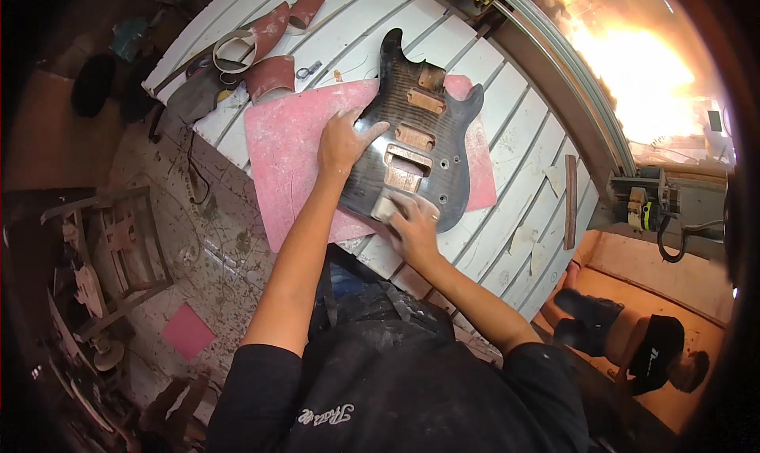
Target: The person sands the front and sides of a wooden guitar body by hand using a sanding block, applying pressure in circular and linear motions across the surface.
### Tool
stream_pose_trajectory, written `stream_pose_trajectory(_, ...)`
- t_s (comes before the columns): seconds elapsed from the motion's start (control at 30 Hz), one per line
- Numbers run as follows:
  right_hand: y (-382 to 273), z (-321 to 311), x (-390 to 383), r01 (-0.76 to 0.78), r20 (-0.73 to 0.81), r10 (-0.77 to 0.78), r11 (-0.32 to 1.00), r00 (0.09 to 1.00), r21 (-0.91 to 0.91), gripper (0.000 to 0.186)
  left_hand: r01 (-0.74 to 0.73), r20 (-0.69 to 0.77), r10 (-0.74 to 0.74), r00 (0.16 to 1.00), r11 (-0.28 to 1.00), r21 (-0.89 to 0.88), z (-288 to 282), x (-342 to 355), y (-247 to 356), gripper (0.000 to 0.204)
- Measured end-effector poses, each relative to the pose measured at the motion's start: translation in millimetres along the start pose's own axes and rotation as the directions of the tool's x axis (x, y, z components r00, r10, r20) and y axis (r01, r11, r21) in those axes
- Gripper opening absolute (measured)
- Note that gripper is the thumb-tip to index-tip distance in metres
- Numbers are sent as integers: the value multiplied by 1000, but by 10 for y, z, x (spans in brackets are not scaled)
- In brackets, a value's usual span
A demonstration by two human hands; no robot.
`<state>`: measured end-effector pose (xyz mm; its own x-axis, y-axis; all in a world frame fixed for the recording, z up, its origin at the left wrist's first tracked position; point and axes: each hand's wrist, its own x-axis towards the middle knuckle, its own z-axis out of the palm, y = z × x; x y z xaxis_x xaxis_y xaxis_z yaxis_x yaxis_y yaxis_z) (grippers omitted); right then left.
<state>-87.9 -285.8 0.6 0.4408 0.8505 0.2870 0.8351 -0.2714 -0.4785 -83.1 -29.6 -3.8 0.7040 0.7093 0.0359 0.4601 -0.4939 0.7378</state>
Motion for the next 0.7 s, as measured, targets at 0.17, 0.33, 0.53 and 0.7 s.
stream_pose_trajectory(0.17,-184,288,498,8,-24,-8,1000,1000,30,22,-60,14,61,998,994,-88,34,40,-27,68)
stream_pose_trajectory(0.33,64,-37,46,-12,-47,16,997,999,76,23,-92,-44,88,995,990,-108,48,6,-152,64)
stream_pose_trajectory(0.53,985,-498,-260,-363,-229,354,932,907,2,17,-91,-41,90,995,996,-17,35,-51,-15,59)
stream_pose_trajectory(0.7,1187,-628,-373,-577,-370,532,817,762,-14,18,-176,-38,189,981,959,224,58,-487,-92,73)
